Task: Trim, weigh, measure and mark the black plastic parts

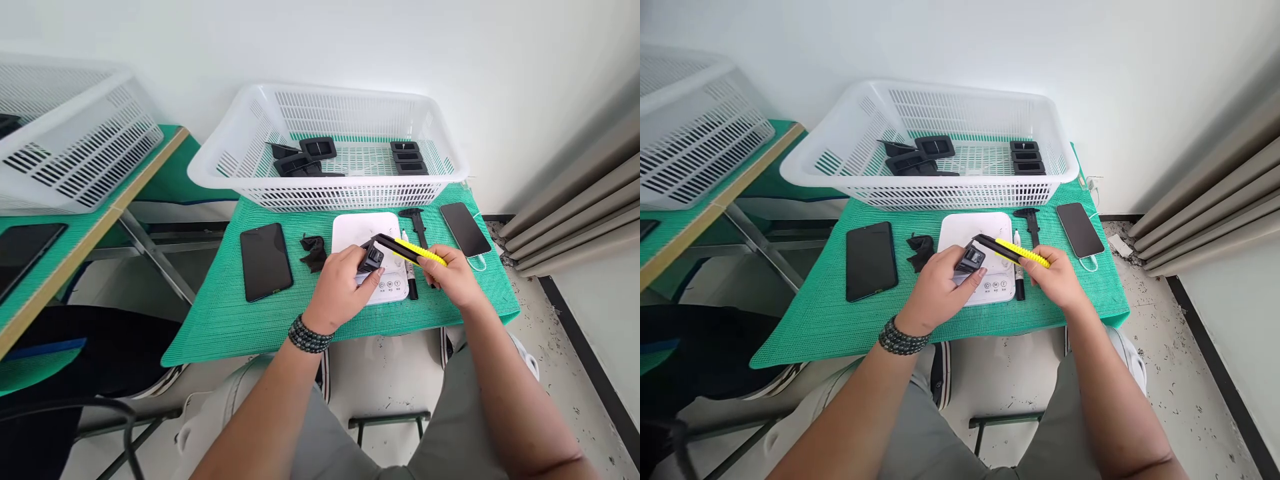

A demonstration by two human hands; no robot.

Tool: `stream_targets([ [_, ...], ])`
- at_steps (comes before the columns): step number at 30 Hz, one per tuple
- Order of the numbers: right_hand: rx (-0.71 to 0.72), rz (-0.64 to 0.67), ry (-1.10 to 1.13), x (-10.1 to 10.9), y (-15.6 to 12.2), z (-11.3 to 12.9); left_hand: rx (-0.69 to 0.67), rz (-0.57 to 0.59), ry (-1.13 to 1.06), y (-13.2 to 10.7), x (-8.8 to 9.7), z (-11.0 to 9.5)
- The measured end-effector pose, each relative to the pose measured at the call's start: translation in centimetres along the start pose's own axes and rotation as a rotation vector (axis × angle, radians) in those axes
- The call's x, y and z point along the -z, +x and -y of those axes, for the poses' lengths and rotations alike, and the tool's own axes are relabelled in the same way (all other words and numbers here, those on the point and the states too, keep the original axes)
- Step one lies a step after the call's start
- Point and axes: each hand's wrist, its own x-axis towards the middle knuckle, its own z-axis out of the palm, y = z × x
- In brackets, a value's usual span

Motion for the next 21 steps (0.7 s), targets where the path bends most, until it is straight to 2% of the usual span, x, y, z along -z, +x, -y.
stream_targets([
  [21,0.014,-0.005,-0.045,0.03,0.07,-0.08,-0.004,-0.010,0.017,-0.02,-0.07,0.11],
])
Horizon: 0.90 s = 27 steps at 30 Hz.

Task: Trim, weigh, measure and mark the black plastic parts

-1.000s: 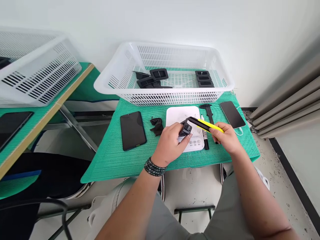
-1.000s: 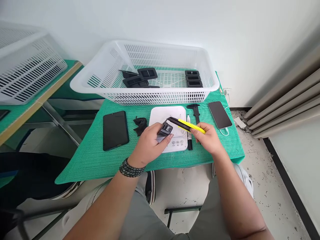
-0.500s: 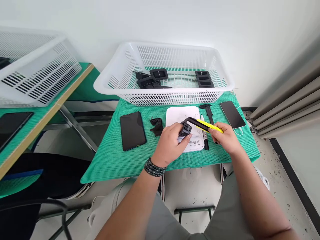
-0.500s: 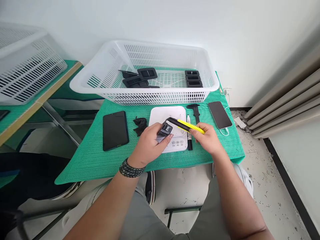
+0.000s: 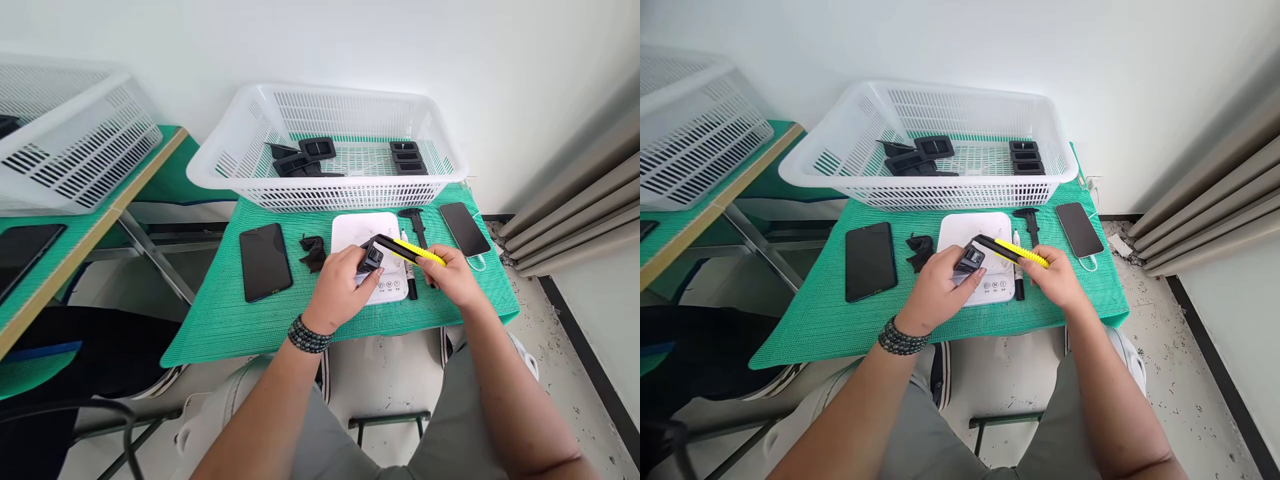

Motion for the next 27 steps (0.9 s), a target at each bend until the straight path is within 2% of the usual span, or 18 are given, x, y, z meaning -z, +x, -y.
stream_targets([
  [27,0.002,0.003,-0.010,-0.08,0.09,0.02,0.016,0.001,-0.009,0.07,-0.05,-0.01],
])
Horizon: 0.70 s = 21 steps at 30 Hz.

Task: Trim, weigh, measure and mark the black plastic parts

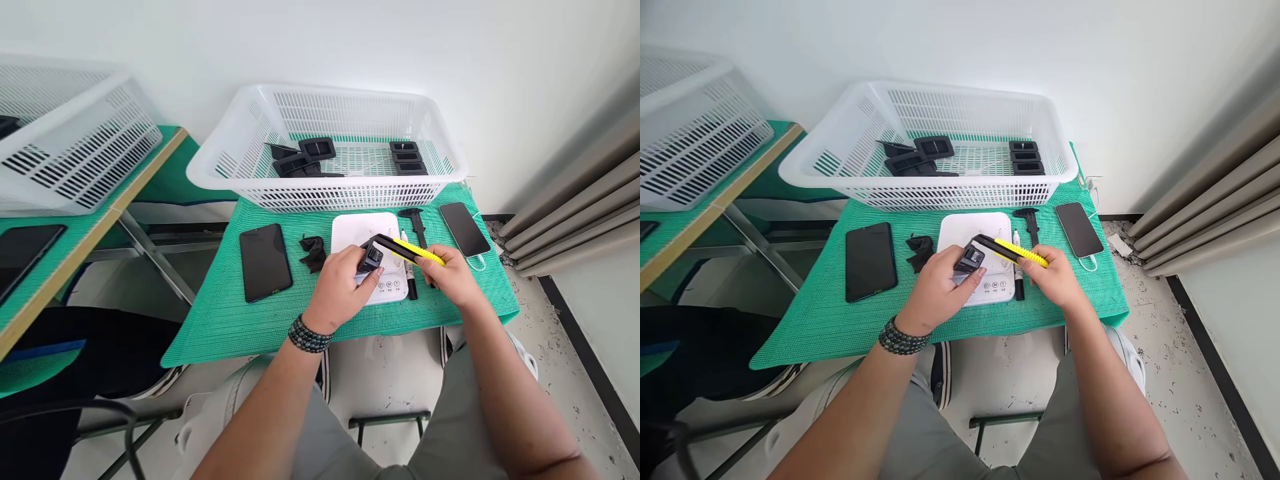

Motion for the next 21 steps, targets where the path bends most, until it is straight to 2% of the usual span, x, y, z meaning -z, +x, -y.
stream_targets([
  [18,0.040,-0.014,-0.110,-0.09,0.16,-0.41,-0.023,-0.010,-0.006,0.00,-0.12,0.11],
  [21,0.029,-0.004,-0.072,-0.08,0.11,-0.35,-0.027,-0.014,-0.005,-0.01,-0.06,0.04],
])
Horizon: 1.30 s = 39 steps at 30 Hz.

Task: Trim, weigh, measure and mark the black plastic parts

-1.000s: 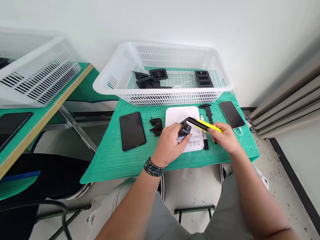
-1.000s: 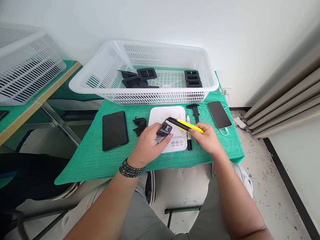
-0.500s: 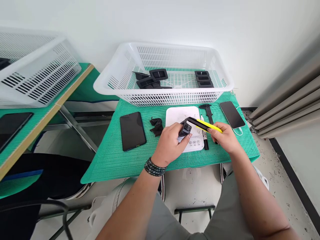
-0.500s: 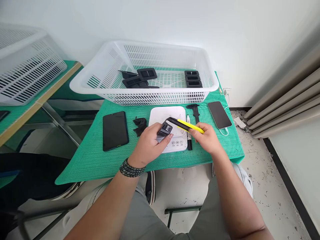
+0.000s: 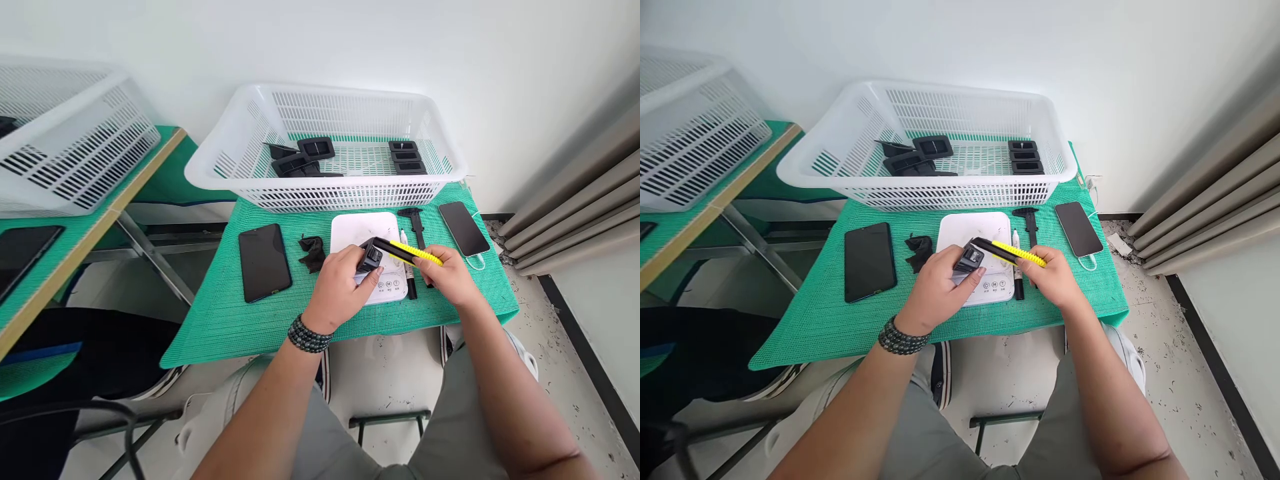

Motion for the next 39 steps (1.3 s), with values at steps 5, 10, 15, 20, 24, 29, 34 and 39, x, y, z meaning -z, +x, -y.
stream_targets([
  [5,-0.011,-0.023,0.069,0.10,-0.14,0.39,-0.009,-0.002,-0.001,0.01,0.01,0.03],
  [10,-0.007,-0.004,0.100,-0.03,-0.12,0.38,-0.004,0.004,-0.008,-0.01,-0.07,0.10],
  [15,-0.006,0.001,0.086,-0.01,-0.12,0.10,-0.002,0.000,0.003,-0.06,-0.02,0.10],
  [20,-0.034,-0.001,0.129,0.10,-0.23,0.10,0.009,0.006,-0.007,-0.04,0.12,-0.05],
  [24,-0.052,-0.003,0.145,0.14,-0.25,0.36,0.022,0.010,-0.011,0.04,0.14,-0.16],
  [29,-0.065,-0.008,0.165,0.10,-0.28,0.66,0.023,0.020,-0.013,-0.04,0.15,-0.11],
  [34,-0.064,-0.011,0.217,0.04,-0.29,0.78,0.024,0.019,-0.001,-0.01,0.17,-0.16],
  [39,-0.051,-0.034,0.260,0.04,-0.29,0.90,0.019,0.019,0.017,0.04,0.15,-0.13],
])
